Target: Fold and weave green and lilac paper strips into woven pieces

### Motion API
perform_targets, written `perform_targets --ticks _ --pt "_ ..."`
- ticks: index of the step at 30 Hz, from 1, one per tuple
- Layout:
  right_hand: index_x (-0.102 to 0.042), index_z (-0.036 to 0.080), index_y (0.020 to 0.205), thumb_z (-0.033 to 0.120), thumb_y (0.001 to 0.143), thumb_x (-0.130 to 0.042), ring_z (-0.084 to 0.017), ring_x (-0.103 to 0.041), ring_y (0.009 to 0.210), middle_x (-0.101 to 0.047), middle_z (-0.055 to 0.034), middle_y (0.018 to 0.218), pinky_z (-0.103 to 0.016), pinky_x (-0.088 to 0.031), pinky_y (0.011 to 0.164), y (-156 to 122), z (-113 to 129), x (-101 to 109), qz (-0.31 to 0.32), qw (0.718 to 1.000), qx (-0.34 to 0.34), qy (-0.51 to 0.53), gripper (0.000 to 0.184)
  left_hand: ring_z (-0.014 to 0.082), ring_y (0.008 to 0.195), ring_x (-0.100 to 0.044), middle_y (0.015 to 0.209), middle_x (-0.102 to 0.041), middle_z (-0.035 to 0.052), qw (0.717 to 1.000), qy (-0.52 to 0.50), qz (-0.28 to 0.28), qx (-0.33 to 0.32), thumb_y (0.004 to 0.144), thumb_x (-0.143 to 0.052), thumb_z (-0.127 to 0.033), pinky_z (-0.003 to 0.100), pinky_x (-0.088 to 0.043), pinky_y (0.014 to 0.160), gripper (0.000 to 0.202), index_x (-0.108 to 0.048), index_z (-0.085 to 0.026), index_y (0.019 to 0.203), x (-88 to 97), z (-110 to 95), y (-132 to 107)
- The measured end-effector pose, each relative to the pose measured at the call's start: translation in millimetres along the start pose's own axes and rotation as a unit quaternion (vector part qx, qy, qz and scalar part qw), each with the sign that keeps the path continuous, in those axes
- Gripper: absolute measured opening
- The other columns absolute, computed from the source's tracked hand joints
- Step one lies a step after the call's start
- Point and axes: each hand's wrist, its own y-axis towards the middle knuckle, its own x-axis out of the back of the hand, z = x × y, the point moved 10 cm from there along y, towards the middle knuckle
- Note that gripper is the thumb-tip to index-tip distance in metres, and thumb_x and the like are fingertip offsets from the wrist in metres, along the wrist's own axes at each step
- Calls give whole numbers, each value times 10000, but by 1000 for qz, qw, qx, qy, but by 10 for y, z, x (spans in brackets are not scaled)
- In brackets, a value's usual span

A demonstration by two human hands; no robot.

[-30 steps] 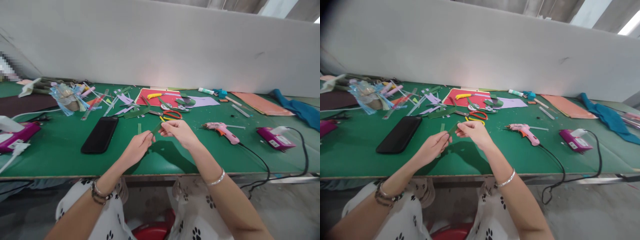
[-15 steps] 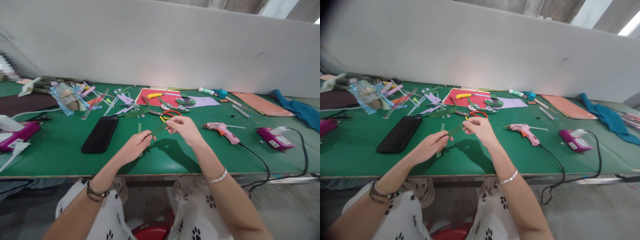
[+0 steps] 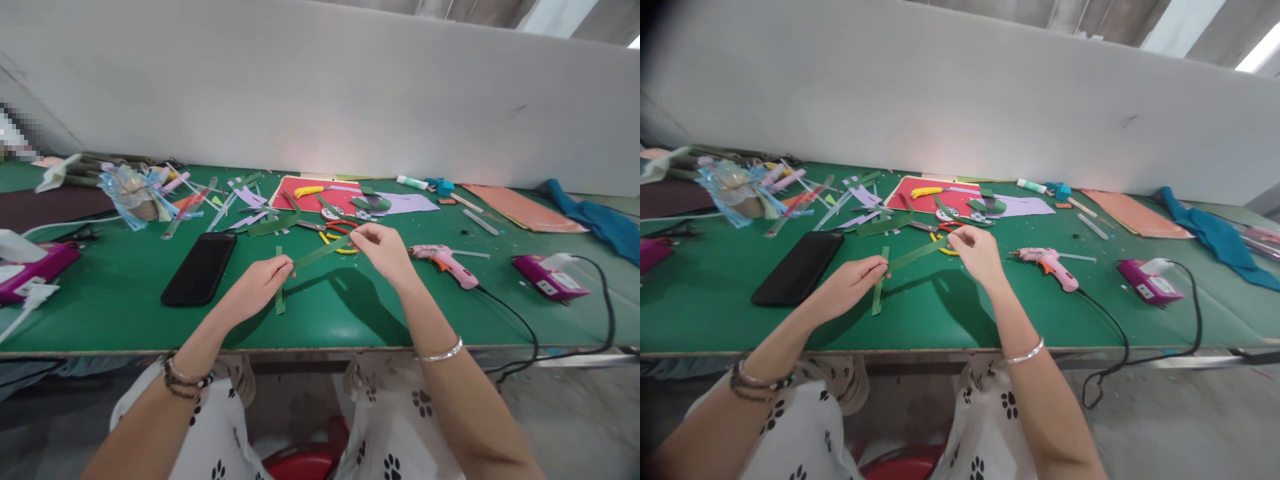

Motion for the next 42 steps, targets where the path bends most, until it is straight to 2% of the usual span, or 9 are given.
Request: perform_targets --ticks 3,5,7,10,14,17,23,32,42 --pt "-589 162 927 278 731 -528 -215 -522 951 -603 -96 995 -367 -373 857 -124 363 -124 8 976 160 -148 235 147 581 -466 624 -506 0 995 93 -4 -30 839 -303 -344 215 -283 542 263 -477 -198 705 -26 -75 -3" --pt "-544 180 1047 319 756 -519 -228 -436 1089 -531 -106 1139 -389 -292 937 -249 509 -355 73 953 225 -192 323 154 578 -474 634 -525 11 990 137 5 -40 836 -303 -337 218 -269 532 265 -490 -197 713 -79 -124 -6" --pt "-549 209 1012 359 790 -481 -218 -437 1088 -524 -87 1140 -421 -217 970 -358 545 -589 153 935 243 -207 277 154 575 -484 636 -546 18 986 162 9 -47 828 -320 -349 215 -256 515 272 -514 -197 711 -114 -168 -10" --pt "-566 204 805 358 841 -405 -168 -521 923 -590 -33 938 -446 -142 968 -456 507 -810 242 920 233 -203 226 148 569 -502 617 -575 15 986 158 -6 -46 803 -380 -375 205 -257 502 266 -559 -199 712 -96 -183 -13" --pt "-533 184 689 328 847 -409 -121 -521 751 -574 16 743 -408 -155 930 -427 444 -822 255 926 205 -189 247 130 551 -529 595 -613 -4 998 40 -20 -50 767 -469 -369 187 -328 529 222 -611 -202 733 -22 -157 -9" --pt "-529 184 693 301 842 -425 -120 -515 784 -573 20 767 -401 -121 931 -396 436 -785 244 931 199 -182 216 107 486 -503 585 -621 -16 997 -34 -48 -41 726 -535 -340 183 -354 510 182 -640 -198 766 73 -121 -6" --pt "-535 189 718 282 853 -396 -151 -502 926 -579 -7 912 -430 -48 950 -390 459 -753 223 940 194 -172 215 70 404 -452 587 -621 -9 987 -153 -38 15 690 -559 -303 172 -365 434 156 -622 -165 726 57 -38 -1" --pt "-578 178 703 307 840 -439 -131 -537 766 -613 9 749 -369 -153 901 -400 412 -824 255 934 186 -166 235 62 418 -450 490 -494 -63 969 -218 -95 60 585 -633 -288 158 -372 428 171 -548 -158 655 125 43 5" --pt "-548 166 686 286 863 -387 -96 -535 622 -607 46 602 -353 -157 916 -412 401 -862 278 936 173 -131 268 70 438 -450 538 -613 -15 965 -228 -101 79 609 -603 -309 167 -382 441 157 -603 -152 606 142 59 -2"
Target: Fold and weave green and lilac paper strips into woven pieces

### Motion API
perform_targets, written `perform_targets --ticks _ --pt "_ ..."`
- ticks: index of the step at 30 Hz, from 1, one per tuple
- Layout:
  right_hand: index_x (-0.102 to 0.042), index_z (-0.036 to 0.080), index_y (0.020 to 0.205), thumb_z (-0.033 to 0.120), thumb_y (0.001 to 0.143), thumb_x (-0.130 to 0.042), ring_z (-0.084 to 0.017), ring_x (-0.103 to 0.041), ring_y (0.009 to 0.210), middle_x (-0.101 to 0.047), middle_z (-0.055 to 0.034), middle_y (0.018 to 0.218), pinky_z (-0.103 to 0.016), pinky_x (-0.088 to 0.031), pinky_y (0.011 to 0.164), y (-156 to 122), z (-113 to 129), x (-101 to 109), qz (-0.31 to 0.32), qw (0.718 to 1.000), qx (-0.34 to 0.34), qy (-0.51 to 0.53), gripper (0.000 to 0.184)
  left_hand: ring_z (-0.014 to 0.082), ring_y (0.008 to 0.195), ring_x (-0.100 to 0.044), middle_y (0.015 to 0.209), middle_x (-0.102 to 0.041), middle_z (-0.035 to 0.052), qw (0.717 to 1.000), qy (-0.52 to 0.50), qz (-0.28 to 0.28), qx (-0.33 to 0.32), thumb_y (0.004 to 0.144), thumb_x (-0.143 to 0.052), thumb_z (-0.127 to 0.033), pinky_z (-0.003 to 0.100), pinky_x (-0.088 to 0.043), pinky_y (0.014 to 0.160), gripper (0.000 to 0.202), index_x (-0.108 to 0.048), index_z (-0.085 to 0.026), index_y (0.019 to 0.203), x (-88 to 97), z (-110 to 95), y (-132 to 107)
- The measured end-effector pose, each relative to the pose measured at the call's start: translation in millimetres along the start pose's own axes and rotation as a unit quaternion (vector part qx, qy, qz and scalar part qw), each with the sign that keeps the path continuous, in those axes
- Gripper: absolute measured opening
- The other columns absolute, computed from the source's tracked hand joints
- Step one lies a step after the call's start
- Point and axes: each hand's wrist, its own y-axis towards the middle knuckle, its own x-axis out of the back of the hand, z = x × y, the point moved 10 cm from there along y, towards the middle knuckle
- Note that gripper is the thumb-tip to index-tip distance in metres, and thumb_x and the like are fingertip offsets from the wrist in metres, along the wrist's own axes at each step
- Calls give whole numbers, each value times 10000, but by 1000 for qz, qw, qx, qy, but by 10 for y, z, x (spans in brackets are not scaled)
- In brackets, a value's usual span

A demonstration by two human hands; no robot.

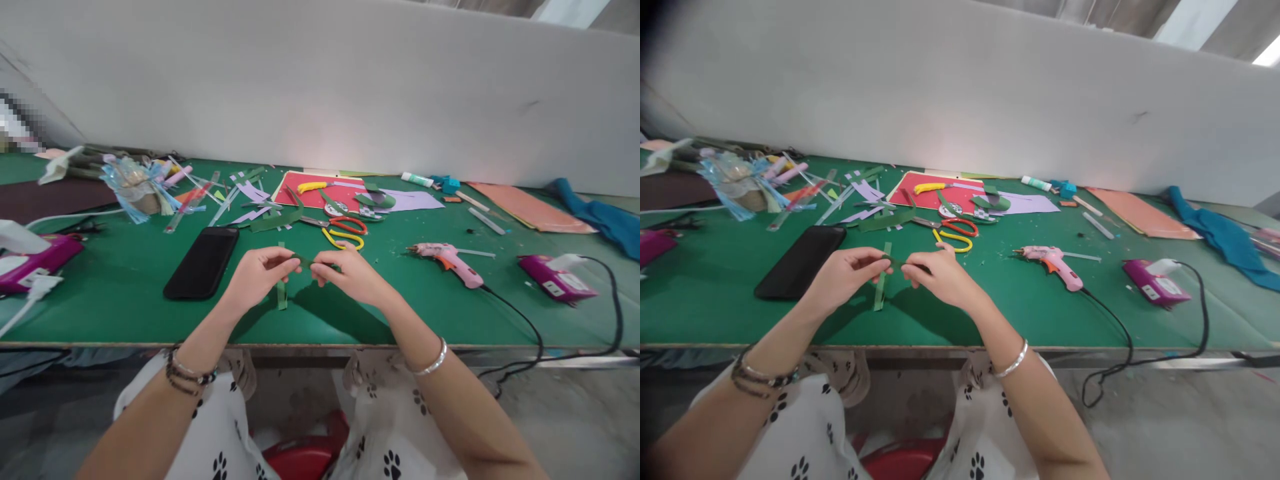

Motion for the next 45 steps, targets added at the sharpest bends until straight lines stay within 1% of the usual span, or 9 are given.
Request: perform_targets --ticks 6,9,11,13,19,27,32,37,45 --pt "-552 159 643 274 846 -420 -77 -503 505 -570 56 478 -301 -273 845 11 2 33 -20 1000 10 9 267 77 451 -469 558 -632 -2 1000 -28 -8 8 578 -628 -301 176 -400 454 163 -600 -149 628 10 45 9" --pt "-554 153 628 255 834 -433 -74 -477 461 -535 52 434 -229 -349 666 15 7 39 -20 999 7 30 259 84 466 -486 563 -636 0 999 -44 -17 15 558 -646 -305 180 -410 462 188 -592 -149 647 22 80 8" --pt "-555 151 624 252 825 -439 -70 -463 443 -514 50 426 -195 -340 555 12 -5 44 -21 998 -5 51 253 87 469 -491 566 -636 2 998 -48 -23 15 556 -647 -312 183 -410 460 197 -593 -148 651 25 90 7" --pt "-554 148 619 252 818 -446 -62 -448 427 -498 52 427 -181 -326 508 8 -14 49 -25 998 -14 64 249 84 460 -484 553 -627 -1 999 -43 -25 9 571 -634 -315 181 -404 455 181 -600 -147 630 16 81 5" --pt "-551 144 627 261 808 -452 -49 -402 402 -463 60 421 -171 -301 460 0 -56 47 -31 995 -42 81 237 65 428 -452 469 -571 -25 999 -26 -29 0 618 -598 -288 161 -377 440 162 -614 -146 542 -6 8 -3" --pt "-529 149 645 300 784 -491 -52 -405 410 -461 63 432 -175 -308 457 -7 -111 68 -29 993 -47 108 209 74 421 -455 439 -564 -25 993 -43 -102 34 587 -606 -234 172 -380 443 133 -580 -153 484 167 48 -22" --pt "-561 144 652 317 778 -498 -47 -390 388 -482 62 417 -175 -315 458 -22 -158 80 -25 992 -53 114 223 74 441 -452 457 -582 -19 993 -40 -108 29 602 -606 -254 169 -379 453 143 -602 -156 497 209 93 -4" --pt "-614 135 687 271 796 -458 -40 -396 371 -487 62 389 -158 -326 455 -26 -177 103 -20 992 -58 114 234 76 449 -450 461 -586 -15 993 -31 -110 29 625 -597 -262 174 -387 473 164 -613 -156 501 246 124 5" --pt "-596 138 703 275 775 -452 -27 -332 289 -487 74 392 -159 -283 349 -52 -292 109 -13 980 -111 163 211 108 488 -501 434 -547 -1 993 -37 -113 14 653 -578 -314 199 -353 453 217 -604 -167 495 294 146 30"
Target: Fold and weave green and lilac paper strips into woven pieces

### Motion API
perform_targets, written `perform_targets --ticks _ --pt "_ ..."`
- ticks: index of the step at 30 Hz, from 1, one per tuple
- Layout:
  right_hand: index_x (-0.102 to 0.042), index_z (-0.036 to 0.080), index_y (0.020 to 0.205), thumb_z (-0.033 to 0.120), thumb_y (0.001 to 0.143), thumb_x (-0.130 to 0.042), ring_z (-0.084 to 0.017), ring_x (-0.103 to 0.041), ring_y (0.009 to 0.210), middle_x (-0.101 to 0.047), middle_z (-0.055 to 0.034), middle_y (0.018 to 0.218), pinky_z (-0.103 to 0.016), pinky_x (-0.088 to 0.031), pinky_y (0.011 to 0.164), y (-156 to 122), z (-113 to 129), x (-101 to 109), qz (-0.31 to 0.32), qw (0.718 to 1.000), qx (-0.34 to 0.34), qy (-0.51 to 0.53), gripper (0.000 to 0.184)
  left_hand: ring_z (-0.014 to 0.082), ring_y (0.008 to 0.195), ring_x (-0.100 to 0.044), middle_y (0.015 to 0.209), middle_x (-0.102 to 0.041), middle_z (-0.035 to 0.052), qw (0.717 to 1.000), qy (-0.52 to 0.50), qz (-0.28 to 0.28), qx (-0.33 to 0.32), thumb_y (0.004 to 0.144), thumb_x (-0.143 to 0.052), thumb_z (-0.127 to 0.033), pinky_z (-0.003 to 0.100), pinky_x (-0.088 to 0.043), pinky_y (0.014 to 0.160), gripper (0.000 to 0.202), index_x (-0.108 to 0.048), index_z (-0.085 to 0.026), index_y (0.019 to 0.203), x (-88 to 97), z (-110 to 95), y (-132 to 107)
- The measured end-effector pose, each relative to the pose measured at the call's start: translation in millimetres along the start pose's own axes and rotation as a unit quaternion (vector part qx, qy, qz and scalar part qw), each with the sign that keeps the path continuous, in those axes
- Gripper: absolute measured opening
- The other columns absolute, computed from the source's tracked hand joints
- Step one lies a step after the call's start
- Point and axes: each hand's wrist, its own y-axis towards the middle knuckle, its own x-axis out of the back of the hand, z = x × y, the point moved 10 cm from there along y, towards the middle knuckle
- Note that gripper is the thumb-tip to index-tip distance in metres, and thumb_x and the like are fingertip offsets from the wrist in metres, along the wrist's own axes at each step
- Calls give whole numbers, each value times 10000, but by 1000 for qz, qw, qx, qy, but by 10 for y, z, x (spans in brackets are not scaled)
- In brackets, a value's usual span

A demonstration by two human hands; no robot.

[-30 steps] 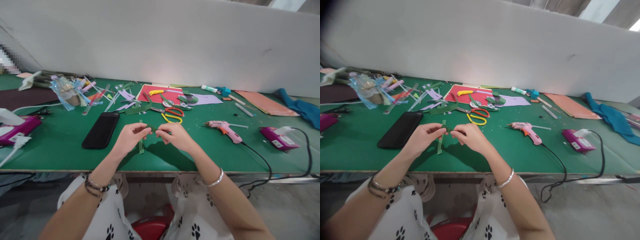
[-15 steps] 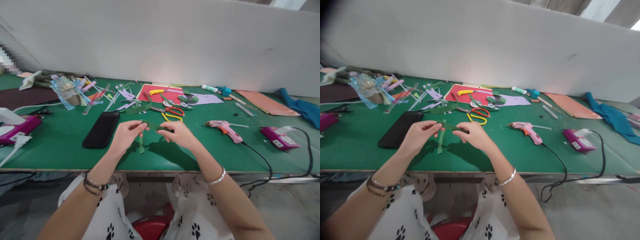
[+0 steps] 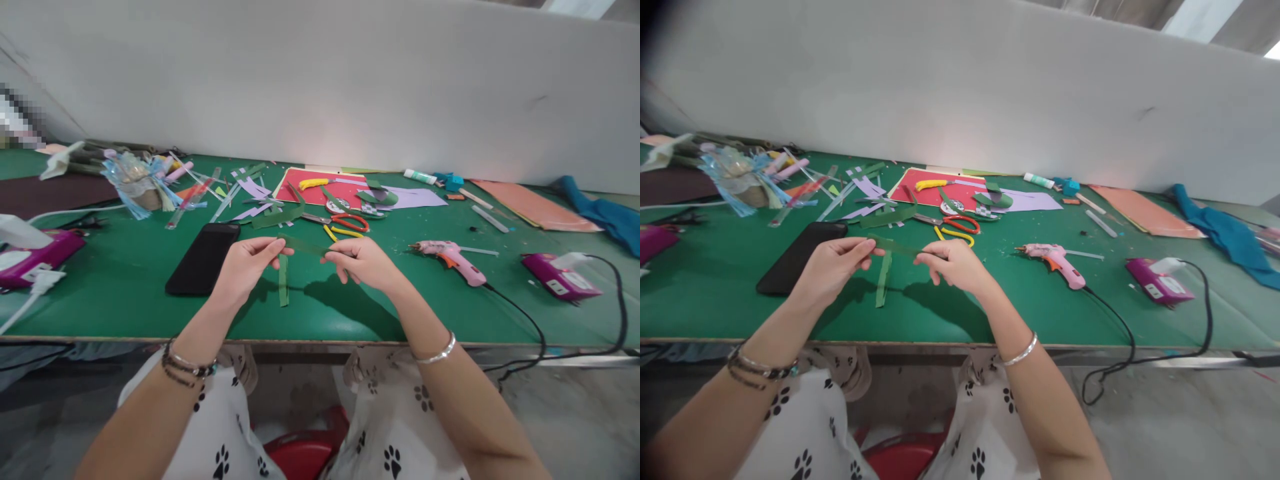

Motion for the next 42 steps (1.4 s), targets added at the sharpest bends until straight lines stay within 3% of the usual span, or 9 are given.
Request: perform_targets --ticks 6,19,22,28,37,42 --pt "-542 137 772 249 713 -526 -34 -384 308 -520 78 419 -163 -326 371 2 -66 76 -22 998 -19 49 128 88 434 -457 443 -551 3 999 -15 -31 7 638 -589 -322 200 -327 425 204 -622 -155 525 111 41 45" --pt "-546 132 649 224 735 -480 -41 -456 315 -564 45 443 -169 -356 373 8 -128 113 -23 996 -32 79 142 55 432 -408 613 -650 45 997 -41 -64 5 617 -618 -342 170 -312 393 209 -660 -138 632 256 81 95" --pt "-543 133 639 238 731 -496 -54 -498 346 -585 32 470 -177 -384 402 21 -157 160 -52 993 -33 98 148 52 430 -405 635 -656 43 996 -53 -72 10 612 -619 -338 170 -320 400 202 -659 -142 639 272 92 101" --pt "-541 138 663 262 706 -548 -80 -572 444 -651 -7 588 -212 -448 520 11 -217 364 -180 970 -22 160 131 55 423 -412 638 -659 42 993 -61 -98 2 606 -607 -340 177 -324 402 202 -652 -145 628 291 70 81" --pt "-497 161 640 390 718 -539 -86 -569 450 -638 -2 562 -217 -448 519 -10 -177 445 -223 950 2 219 246 41 435 -417 629 -659 27 982 -145 -122 12 560 -657 -337 159 -355 438 209 -637 -143 636 300 97 57" --pt "-458 182 650 466 737 -497 -72 -505 386 -582 31 484 -206 -409 465 -94 -69 570 -280 940 46 190 300 63 429 -438 576 -646 25 989 -104 -105 -2 605 -611 -355 182 -353 436 209 -625 -148 633 229 32 29"
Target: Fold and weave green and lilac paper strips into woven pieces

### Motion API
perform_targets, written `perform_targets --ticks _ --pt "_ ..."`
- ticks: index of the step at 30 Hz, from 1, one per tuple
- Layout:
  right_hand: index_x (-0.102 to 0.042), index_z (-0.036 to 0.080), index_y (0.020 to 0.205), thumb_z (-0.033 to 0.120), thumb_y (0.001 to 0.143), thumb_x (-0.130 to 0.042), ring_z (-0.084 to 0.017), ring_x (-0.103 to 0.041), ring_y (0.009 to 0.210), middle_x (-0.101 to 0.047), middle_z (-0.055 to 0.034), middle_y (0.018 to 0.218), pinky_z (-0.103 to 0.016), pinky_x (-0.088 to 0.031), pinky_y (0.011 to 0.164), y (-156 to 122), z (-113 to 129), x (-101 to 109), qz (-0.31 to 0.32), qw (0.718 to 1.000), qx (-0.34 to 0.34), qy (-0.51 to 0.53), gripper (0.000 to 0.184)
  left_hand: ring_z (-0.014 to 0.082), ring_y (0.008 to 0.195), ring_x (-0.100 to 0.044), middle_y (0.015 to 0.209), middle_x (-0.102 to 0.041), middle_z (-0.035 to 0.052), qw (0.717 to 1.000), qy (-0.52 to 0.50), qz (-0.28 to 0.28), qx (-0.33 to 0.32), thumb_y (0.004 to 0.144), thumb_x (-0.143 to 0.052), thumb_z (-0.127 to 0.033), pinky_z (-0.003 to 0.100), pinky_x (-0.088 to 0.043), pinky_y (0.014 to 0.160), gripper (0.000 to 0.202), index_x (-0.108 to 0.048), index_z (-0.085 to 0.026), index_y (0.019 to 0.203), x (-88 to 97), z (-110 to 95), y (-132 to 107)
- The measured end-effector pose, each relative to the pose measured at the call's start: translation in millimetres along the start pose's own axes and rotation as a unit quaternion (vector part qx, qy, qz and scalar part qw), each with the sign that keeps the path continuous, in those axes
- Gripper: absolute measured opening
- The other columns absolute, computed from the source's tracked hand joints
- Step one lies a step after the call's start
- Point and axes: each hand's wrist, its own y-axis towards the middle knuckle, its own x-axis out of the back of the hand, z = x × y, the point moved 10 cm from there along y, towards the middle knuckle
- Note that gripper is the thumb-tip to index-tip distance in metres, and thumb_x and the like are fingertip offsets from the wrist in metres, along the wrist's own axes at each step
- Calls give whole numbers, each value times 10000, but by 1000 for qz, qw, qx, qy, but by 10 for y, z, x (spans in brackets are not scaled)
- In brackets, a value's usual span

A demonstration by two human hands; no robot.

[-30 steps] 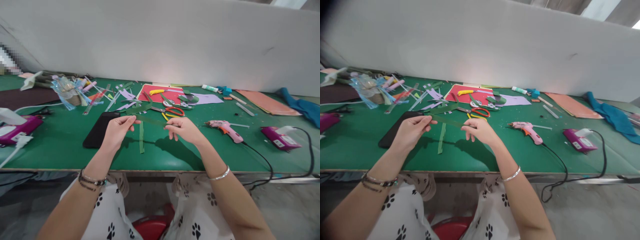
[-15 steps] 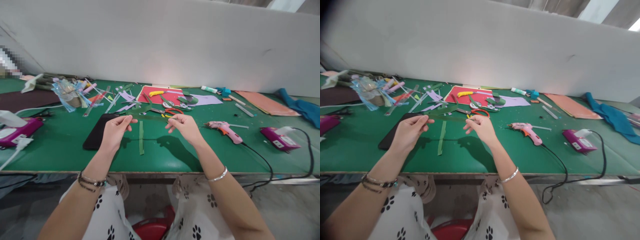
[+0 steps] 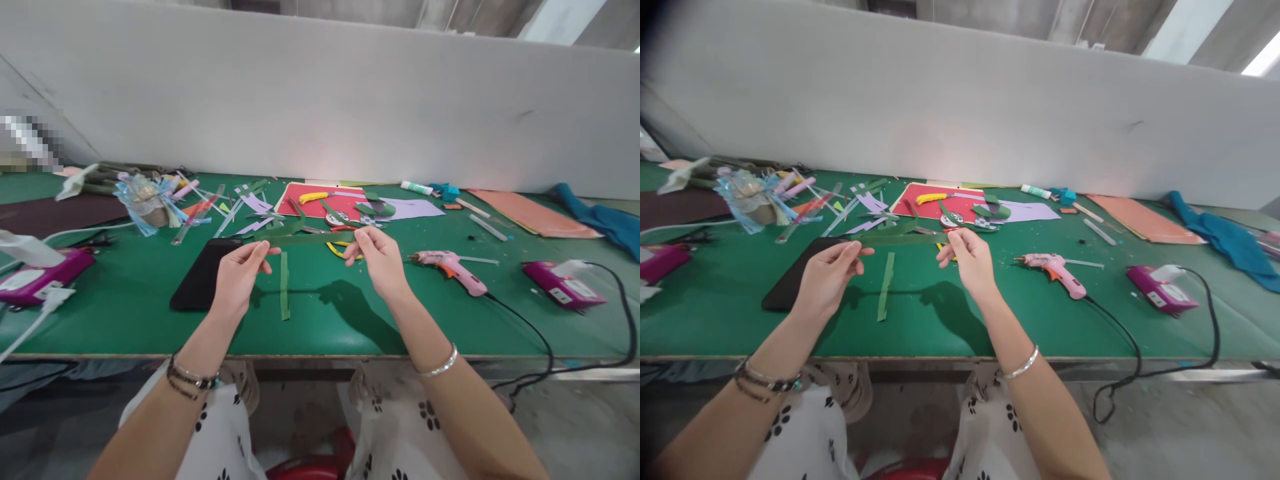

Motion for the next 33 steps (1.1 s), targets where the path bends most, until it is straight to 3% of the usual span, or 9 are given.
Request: perform_targets --ticks 9,13,15,18,22,25,27,30,33 --pt "-472 183 647 341 809 -425 -51 -406 322 -525 46 466 -186 -313 373 -75 251 94 -38 987 81 -132 231 53 419 -438 693 -675 58 999 -29 7 28 556 -636 -452 197 -383 455 340 -623 -139 688 -76 71 -51" --pt "-469 186 639 293 816 -413 -59 -406 332 -513 47 459 -190 -307 388 -85 313 130 -49 972 112 -202 215 144 617 -568 755 -680 86 992 69 93 41 576 -612 -496 246 -437 585 391 -644 -140 736 -189 106 -36" --pt "-464 186 626 289 821 -406 -62 -411 339 -511 47 461 -193 -317 411 -91 338 83 -25 964 125 -235 227 205 830 -579 912 -665 96 981 155 118 -6 646 -562 -486 288 -440 701 431 -627 -157 916 -217 15 -43" --pt "-470 183 602 272 835 -386 -66 -436 383 -512 41 479 -193 -343 481 -141 402 -102 54 947 159 -274 263 226 1080 -463 1142 -563 92 942 272 82 -176 748 -460 -441 348 -350 894 460 -508 -185 1127 -237 -333 -157" --pt "-532 180 647 253 838 -407 -74 -474 474 -533 33 524 -182 -339 536 -312 486 -468 190 909 210 -305 240 205 1108 -436 1139 -554 84 861 345 165 -335 818 -357 -368 363 -216 992 365 -503 -178 1094 -581 -540 -541" --pt "-553 179 673 247 840 -412 -71 -464 499 -554 29 557 -171 -328 528 -410 539 -613 226 894 228 -311 229 154 795 -569 781 -636 14 842 361 254 -312 839 -312 -308 379 -225 974 266 -545 -186 873 -781 -428 -696" --pt "-551 173 667 249 838 -416 -69 -459 512 -564 23 573 -167 -324 526 -430 564 -633 221 896 231 -307 231 122 584 -533 557 -550 -34 851 351 285 -266 840 -277 -267 329 -358 836 270 -497 -183 707 -830 -341 -717" --pt "-529 160 653 264 829 -430 -60 -439 495 -546 25 561 -164 -311 501 -415 555 -604 204 911 216 -287 226 91 443 -434 460 -418 -63 888 285 314 -179 842 -254 -271 214 -365 516 270 -405 -187 635 -838 -229 -706" --pt "-482 160 617 269 840 -400 -53 -416 472 -501 38 530 -160 -304 484 -420 500 -632 228 918 197 -256 261 62 377 -321 442 -315 -84 908 199 354 -105 850 -259 -325 182 -271 404 282 -373 -187 632 -873 -140 -733"
